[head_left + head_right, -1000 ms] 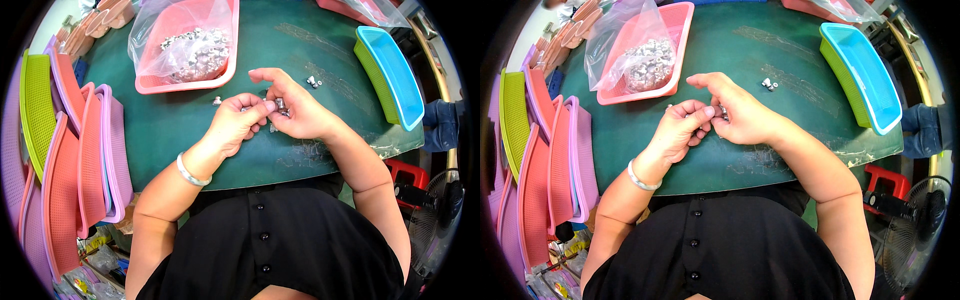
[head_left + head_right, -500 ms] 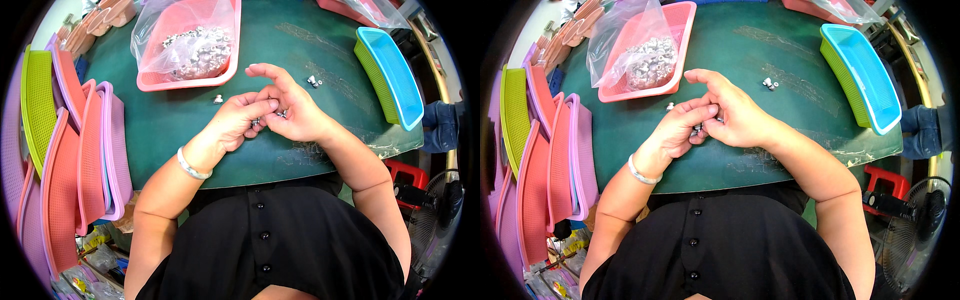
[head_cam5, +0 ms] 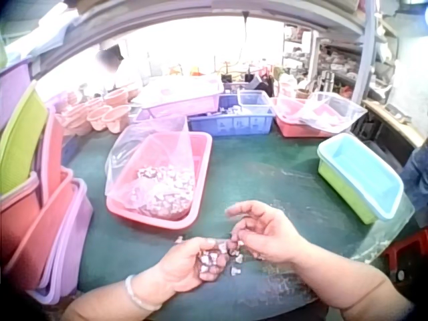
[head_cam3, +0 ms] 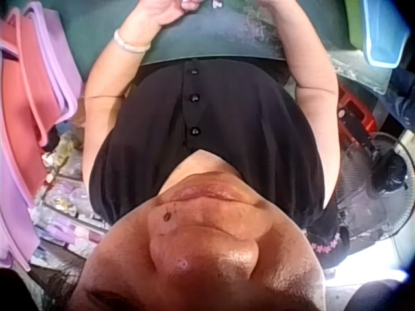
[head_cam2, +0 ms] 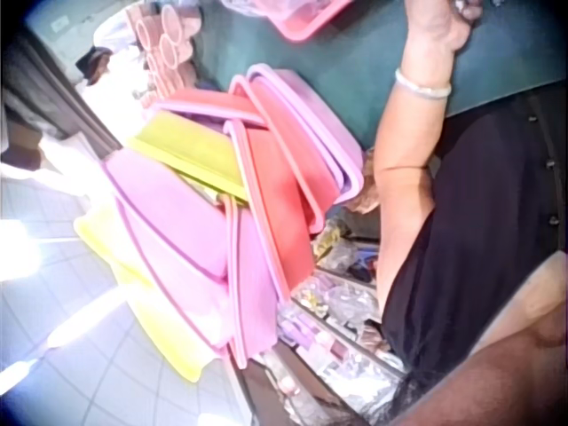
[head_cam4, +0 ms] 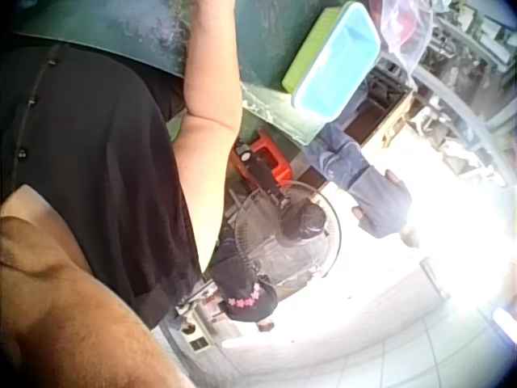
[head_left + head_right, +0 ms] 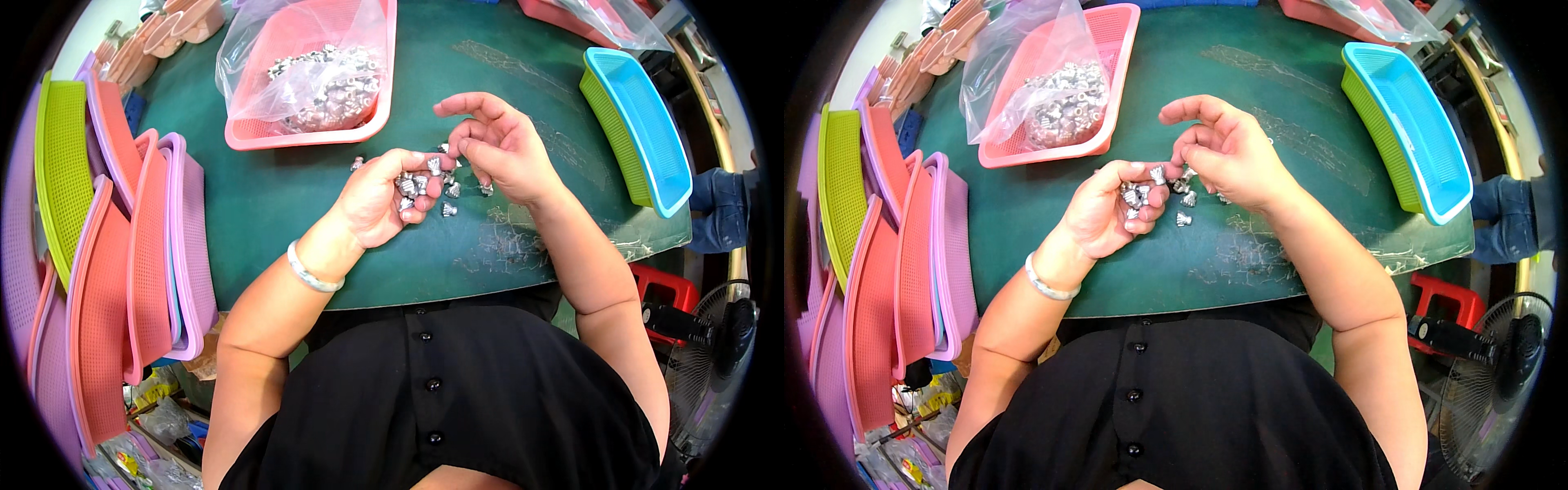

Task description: The person sits at a green workbench and assembles small silver metal components by hand. They pick up individual pieces from a pile on the table and a pink basket, fit them together, and place the assembled units back onto the table. The process involves repetitive picking, fitting, and placing of the small hardware items.

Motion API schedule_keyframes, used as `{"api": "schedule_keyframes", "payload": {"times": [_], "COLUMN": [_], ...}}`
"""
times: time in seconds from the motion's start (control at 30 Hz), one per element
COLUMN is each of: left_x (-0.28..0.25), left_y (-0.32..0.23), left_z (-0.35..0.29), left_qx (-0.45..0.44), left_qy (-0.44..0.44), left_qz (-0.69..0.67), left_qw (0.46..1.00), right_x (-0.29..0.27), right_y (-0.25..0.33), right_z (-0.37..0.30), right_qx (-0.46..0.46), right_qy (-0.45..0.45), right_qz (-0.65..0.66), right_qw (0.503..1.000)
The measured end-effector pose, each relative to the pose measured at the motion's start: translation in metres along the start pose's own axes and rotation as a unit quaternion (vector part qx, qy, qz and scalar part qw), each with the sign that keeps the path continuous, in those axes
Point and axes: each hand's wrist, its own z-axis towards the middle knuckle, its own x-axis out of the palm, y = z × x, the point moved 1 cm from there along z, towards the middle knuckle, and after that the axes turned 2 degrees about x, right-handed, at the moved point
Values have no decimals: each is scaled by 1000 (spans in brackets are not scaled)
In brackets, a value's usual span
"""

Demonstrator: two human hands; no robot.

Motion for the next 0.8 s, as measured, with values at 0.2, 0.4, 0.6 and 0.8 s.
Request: {"api": "schedule_keyframes", "payload": {"times": [0.2, 0.4, 0.6, 0.8], "left_x": [-4, -3, -3, 1], "left_y": [-1, 0, 0, -3], "left_z": [-2, -3, -3, -6], "left_qx": [15, 11, 11, 18], "left_qy": [-8, -29, -17, -13], "left_qz": [6, 17, 0, 13], "left_qw": [1000, 999, 1000, 1000], "right_x": [-1, -1, -2, -3], "right_y": [4, -6, -10, -5], "right_z": [-2, 1, 3, 1], "right_qx": [39, -69, -65, 46], "right_qy": [37, 80, 104, 62], "right_qz": [-100, -183, -150, -65], "right_qw": [994, 977, 981, 995]}}
